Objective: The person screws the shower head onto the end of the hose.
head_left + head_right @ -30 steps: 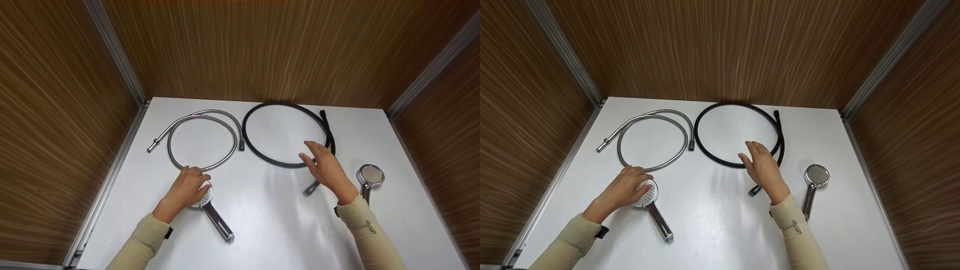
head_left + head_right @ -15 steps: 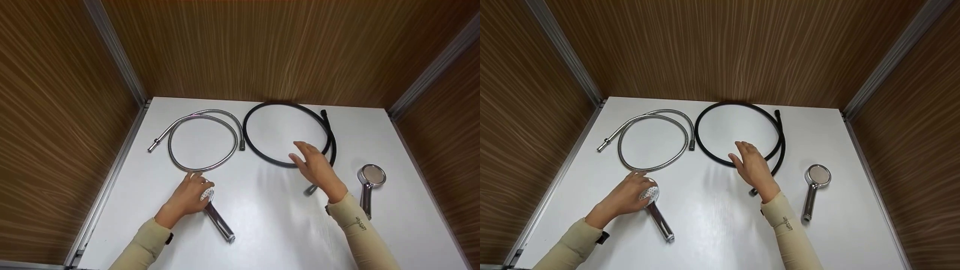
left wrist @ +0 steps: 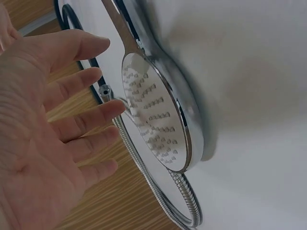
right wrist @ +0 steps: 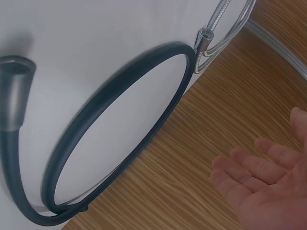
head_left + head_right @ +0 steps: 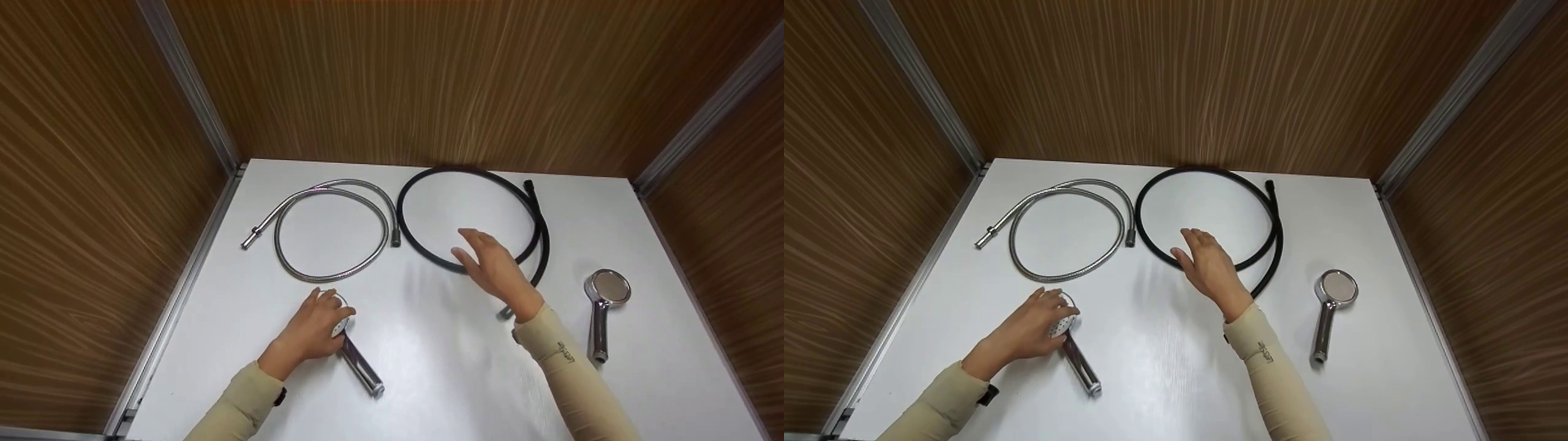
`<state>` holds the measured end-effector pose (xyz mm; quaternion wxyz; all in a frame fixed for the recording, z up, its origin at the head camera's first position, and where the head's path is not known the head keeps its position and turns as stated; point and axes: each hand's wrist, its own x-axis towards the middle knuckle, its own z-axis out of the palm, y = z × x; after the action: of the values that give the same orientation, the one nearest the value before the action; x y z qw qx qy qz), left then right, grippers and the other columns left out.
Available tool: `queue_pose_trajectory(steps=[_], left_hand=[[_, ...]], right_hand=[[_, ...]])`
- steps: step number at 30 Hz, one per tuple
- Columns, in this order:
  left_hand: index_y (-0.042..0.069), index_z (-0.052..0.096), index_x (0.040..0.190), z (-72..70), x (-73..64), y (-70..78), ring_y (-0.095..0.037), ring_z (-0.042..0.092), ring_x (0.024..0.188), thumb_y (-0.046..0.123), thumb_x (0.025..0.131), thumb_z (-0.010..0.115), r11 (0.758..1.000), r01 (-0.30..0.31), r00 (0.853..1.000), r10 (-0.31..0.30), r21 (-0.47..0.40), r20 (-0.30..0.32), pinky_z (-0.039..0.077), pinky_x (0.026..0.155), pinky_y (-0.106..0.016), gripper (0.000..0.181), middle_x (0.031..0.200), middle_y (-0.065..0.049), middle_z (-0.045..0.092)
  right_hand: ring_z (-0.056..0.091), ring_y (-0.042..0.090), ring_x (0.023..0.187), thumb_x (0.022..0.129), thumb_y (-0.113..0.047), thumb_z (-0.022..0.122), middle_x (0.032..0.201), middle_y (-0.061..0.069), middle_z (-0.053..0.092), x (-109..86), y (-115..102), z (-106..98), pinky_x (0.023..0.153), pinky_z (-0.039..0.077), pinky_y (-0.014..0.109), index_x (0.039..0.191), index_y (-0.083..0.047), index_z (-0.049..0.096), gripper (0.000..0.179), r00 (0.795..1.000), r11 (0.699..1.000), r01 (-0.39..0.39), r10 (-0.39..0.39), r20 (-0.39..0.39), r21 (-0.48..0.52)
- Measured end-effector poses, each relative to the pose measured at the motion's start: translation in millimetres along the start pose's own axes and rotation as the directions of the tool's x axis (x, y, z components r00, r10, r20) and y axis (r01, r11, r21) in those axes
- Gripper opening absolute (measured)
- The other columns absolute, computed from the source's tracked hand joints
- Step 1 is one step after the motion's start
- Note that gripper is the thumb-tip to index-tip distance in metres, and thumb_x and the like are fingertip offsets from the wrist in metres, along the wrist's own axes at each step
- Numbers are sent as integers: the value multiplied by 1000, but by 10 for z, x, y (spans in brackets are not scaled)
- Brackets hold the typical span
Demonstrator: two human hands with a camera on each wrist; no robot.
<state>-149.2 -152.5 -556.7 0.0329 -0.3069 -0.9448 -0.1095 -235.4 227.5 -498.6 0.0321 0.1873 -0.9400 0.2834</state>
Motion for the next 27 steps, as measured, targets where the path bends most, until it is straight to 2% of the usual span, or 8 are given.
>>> queue_pose_trajectory(steps=[9,18,23,27], left_hand=[[13,74,121,33,-15,43,-45,60,133,18,79,82,1000,-2,1000,1,22,30,41,116,-64,42,119,-16,72],[16,76,118,51,-55,129,-45,60,133,19,78,81,998,-42,999,42,57,2,43,115,-62,40,119,-16,71],[17,76,118,55,-59,184,-45,60,134,20,80,79,997,-59,998,59,40,2,43,115,-62,38,119,-16,71],[18,77,114,69,-60,212,-44,60,135,18,80,77,998,-69,998,69,11,9,44,115,-62,34,118,-16,72]], right_hand=[[51,45,143,110,-39,54,152,26,55,141,-90,150,120,40,57,152,0,51,58,1000,1000,14,-14,22,-5],[53,45,142,111,-38,54,151,26,56,216,-127,313,120,41,57,152,0,52,56,998,1000,18,-18,58,-10],[51,45,144,110,-39,54,153,26,55,240,-177,344,121,40,57,153,-1,51,57,997,1000,21,-20,74,-8],[52,45,143,111,-40,54,151,26,56,260,-211,373,120,41,57,151,0,52,57,996,998,53,-52,71,-17]])
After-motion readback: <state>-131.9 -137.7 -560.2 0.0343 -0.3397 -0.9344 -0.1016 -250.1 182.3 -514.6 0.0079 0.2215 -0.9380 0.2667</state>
